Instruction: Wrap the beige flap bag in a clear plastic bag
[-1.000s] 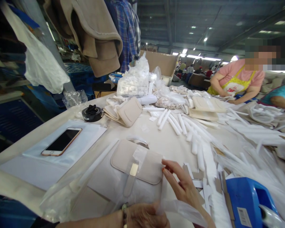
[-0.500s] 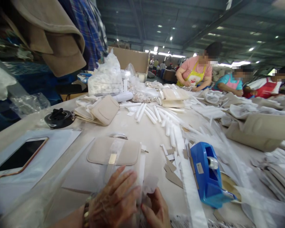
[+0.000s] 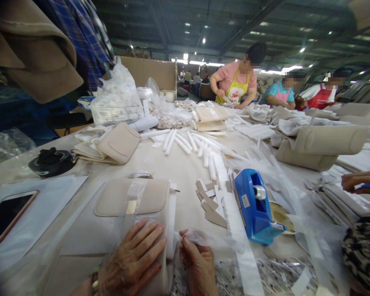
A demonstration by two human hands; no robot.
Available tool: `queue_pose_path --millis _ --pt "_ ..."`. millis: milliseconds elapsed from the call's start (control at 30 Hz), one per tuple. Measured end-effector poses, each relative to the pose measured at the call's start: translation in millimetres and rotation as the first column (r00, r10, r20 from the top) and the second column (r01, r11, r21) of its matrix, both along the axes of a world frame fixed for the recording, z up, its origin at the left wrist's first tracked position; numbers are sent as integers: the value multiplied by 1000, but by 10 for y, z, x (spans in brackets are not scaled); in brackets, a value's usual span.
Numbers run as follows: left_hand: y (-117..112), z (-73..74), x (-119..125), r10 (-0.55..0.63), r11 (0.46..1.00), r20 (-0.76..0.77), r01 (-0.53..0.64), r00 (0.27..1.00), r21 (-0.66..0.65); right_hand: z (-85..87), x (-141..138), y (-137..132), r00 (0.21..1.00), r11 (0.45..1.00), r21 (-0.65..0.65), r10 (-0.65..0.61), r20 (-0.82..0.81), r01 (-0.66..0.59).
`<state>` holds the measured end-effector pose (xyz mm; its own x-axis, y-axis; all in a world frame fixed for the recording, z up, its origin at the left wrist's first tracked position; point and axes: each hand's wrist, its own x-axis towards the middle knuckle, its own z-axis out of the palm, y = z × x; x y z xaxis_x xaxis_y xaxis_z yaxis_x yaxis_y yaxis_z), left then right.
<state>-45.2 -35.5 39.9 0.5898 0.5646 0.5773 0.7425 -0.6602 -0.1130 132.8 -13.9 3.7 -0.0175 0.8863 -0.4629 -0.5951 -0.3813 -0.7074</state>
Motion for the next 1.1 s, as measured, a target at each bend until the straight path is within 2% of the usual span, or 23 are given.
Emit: queue_pose_path --millis 200,433,533,633,700,867,967,1100 --pt "3 -39 10 9 1000 26 -9 1000 -14 61 -18 50 986 997 -19 -83 -142 81" --pt "81 -16 173 87 995 14 -87 996 -45 72 -7 115 995 992 -93 -85 49 90" --pt "203 10 240 -62 996 -43 59 997 -62 59 -2 95 993 992 -79 -94 65 99" --pt "313 23 274 -206 970 -107 188 973 -153 40 10 57 991 990 -79 -113 68 118" --pt "353 20 287 -208 960 -108 181 972 -214 15 14 39 990 990 -75 -109 85 115" --pt "370 8 303 -219 950 -69 196 973 -245 -31 22 37 977 984 -63 -153 152 164" --pt "369 16 305 -223 943 -68 197 972 -269 5 56 68 965 978 -35 -197 176 206" --pt "364 24 310 -194 956 -58 175 979 -237 63 165 113 932 964 8 -258 253 264"
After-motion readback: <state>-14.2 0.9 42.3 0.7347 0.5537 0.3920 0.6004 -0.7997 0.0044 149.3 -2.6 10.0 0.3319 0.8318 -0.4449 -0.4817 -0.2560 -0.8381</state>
